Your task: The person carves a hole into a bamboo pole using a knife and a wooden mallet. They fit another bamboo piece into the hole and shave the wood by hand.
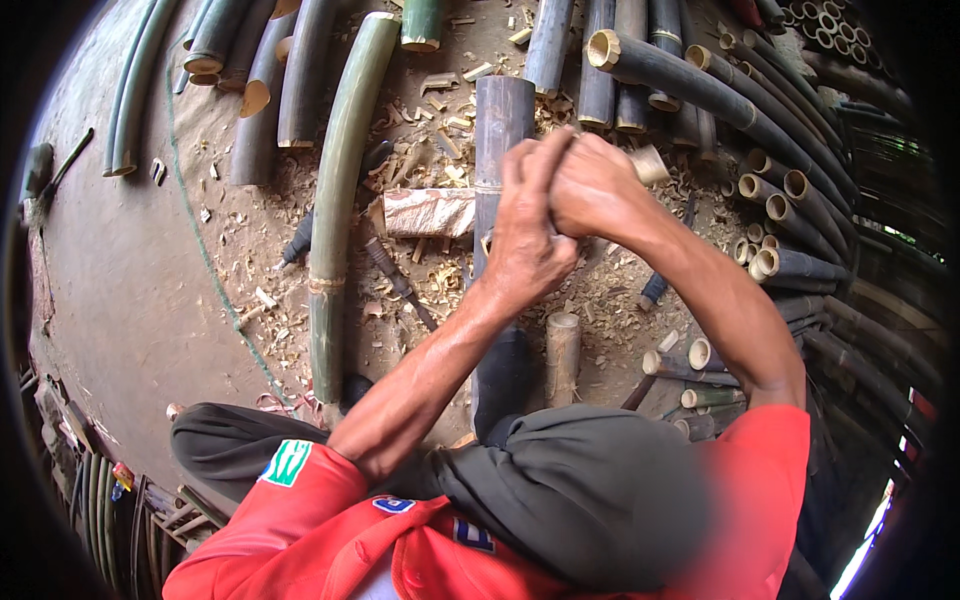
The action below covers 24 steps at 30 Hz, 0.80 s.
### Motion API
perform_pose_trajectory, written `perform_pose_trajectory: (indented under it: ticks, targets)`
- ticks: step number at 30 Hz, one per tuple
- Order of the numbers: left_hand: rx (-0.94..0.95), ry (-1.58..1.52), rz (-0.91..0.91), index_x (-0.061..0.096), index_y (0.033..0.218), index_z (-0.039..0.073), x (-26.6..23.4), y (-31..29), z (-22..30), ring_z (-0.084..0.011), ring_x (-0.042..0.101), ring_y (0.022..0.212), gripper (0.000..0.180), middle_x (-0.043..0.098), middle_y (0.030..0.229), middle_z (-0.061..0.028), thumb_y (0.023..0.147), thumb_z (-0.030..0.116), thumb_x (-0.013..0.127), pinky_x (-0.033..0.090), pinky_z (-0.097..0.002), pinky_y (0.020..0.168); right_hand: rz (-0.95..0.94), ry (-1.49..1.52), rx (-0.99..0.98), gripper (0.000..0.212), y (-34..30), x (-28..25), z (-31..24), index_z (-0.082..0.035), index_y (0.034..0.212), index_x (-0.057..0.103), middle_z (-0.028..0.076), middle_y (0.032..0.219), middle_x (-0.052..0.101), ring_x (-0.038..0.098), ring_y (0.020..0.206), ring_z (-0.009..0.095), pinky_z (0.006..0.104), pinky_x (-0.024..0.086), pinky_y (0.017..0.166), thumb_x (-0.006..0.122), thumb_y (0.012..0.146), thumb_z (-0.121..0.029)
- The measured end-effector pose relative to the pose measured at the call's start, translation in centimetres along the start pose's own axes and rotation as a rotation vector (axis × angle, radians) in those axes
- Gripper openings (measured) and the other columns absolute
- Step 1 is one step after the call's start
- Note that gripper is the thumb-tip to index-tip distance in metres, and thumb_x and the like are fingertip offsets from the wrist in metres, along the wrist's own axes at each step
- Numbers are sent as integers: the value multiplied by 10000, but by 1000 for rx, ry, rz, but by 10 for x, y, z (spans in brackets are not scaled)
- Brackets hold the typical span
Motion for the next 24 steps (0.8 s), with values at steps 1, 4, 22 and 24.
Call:
perform_pose_trajectory:
  ticks: [1,4,22,24]
  targets:
    - [-37,-85,77,432,1514,35,-2,-2,-2,-413,499,1301,866,453,1371,-243,676,-76,623,408,-494,1156,-35,-37,-25,313,12,2,-3,-44,1024,737,117,968,751,711,860,274,412,570,811,771,739,-169]
    - [-38,-32,294,394,1534,23,-9,-9,3,-422,464,1323,896,442,1374,-253,668,-82,599,363,-499,1189,92,-209,-211,163,32,2,-15,-53,863,765,77,735,748,722,672,213,360,599,644,727,834,-210]
    - [-322,179,-825,324,1573,88,38,-34,20,-577,607,1172,1022,399,1472,-407,651,51,764,548,-550,1007,-434,1498,604,440,-97,130,-5,-66,1329,520,162,1120,653,698,944,201,329,610,706,689,926,-121]
    - [-326,213,-1072,425,1541,73,39,-35,9,-516,619,1215,985,496,1423,-371,627,90,794,543,-509,1031,-445,1424,941,486,-91,139,-43,-111,1424,432,158,1049,659,713,892,227,367,620,655,610,974,-154]
Point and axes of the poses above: each hand's wrist, its own y-axis towards the middle knuckle, its own x-axis out of the palm, z = x × y, the point moved 3 cm from there along y, towards the middle knuckle
